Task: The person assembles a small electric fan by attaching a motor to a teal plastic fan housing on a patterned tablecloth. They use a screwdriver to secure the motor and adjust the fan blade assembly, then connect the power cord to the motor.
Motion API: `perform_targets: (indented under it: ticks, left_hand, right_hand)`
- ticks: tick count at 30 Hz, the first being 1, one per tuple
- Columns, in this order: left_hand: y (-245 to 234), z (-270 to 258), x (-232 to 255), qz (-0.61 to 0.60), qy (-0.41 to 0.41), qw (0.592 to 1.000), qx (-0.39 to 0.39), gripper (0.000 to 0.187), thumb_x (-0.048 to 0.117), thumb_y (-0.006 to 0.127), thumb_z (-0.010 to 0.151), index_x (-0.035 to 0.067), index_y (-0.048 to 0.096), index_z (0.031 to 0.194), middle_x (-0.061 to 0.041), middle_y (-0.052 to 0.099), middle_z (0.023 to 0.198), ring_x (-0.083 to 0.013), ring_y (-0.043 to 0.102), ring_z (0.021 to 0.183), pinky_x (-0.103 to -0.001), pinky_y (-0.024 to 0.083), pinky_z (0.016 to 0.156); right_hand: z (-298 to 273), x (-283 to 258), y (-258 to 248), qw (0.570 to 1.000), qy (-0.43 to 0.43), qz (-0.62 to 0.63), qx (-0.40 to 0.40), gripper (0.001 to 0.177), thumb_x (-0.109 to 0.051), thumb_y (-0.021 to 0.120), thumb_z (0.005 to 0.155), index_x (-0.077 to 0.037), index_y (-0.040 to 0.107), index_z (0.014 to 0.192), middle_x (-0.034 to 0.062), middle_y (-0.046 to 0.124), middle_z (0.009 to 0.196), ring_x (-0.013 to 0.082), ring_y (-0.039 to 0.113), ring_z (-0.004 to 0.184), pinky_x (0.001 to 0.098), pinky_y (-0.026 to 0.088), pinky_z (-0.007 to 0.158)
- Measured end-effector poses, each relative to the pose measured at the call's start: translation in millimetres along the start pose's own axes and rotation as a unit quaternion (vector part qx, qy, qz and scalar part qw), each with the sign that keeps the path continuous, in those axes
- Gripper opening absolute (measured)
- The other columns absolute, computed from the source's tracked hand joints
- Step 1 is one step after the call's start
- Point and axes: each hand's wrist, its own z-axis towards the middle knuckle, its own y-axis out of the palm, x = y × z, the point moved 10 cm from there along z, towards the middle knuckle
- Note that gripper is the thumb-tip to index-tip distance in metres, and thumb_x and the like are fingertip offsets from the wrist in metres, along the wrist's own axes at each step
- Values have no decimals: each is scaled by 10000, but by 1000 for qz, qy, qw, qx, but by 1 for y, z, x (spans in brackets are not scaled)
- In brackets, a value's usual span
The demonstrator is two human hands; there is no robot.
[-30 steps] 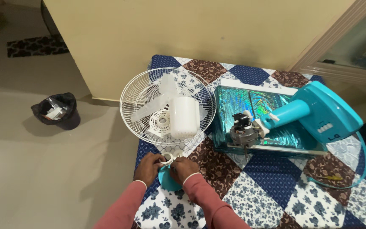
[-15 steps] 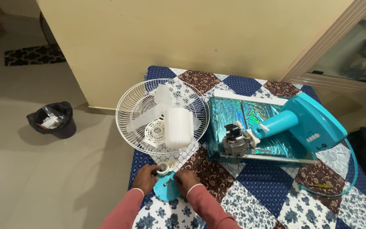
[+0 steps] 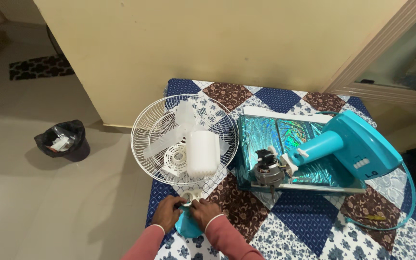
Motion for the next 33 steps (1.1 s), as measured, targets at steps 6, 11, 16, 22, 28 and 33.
perform_targets:
  ticks: [6,11,16,22,28,33]
  left_hand:
    - [-7,-5,14,48,-64,996,-26,347,88,785,796,229,753,1110,-25,672,1029,-231,650,1054,-370,525,929]
    - [-24,-15,38,93,-102,990,-10,315,200,808,820,263,729,1119,-2,676,1017,-194,644,1073,-374,510,929]
    - [-36,-11,79,21,-90,996,-8,317,184,828,773,236,772,1081,17,744,1014,-183,726,952,-355,570,875]
    - [-55,-12,148,8,-32,999,-40,326,154,839,744,204,799,1064,-4,790,986,-190,730,912,-353,566,853]
    - [-65,-14,212,20,47,998,-30,233,231,833,761,166,819,985,-26,798,955,-211,734,873,-359,568,826]
    - [-58,-15,247,1,131,991,-20,204,255,806,814,124,809,969,-57,788,938,-246,715,868,-383,551,797]
  right_hand:
    - [-5,7,-10,994,44,82,-49,299,4,666,782,-16,609,1075,150,619,1095,377,685,939,470,585,690]
    - [-7,21,-50,975,98,198,9,176,-41,669,880,-77,656,1052,157,675,1012,422,672,875,507,548,736]
    - [-15,31,-105,953,96,265,109,121,-71,706,866,-87,689,984,150,703,960,403,674,875,474,551,738]
    - [-24,43,-155,957,114,237,124,142,-59,710,847,-94,696,984,144,709,966,393,679,892,473,542,748]
    - [-40,51,-198,948,130,245,153,177,-47,712,844,-90,678,1012,133,695,969,364,697,890,452,556,751]
    - [-63,53,-237,945,134,214,208,222,-28,732,782,-75,671,991,136,693,968,388,678,880,461,549,716]
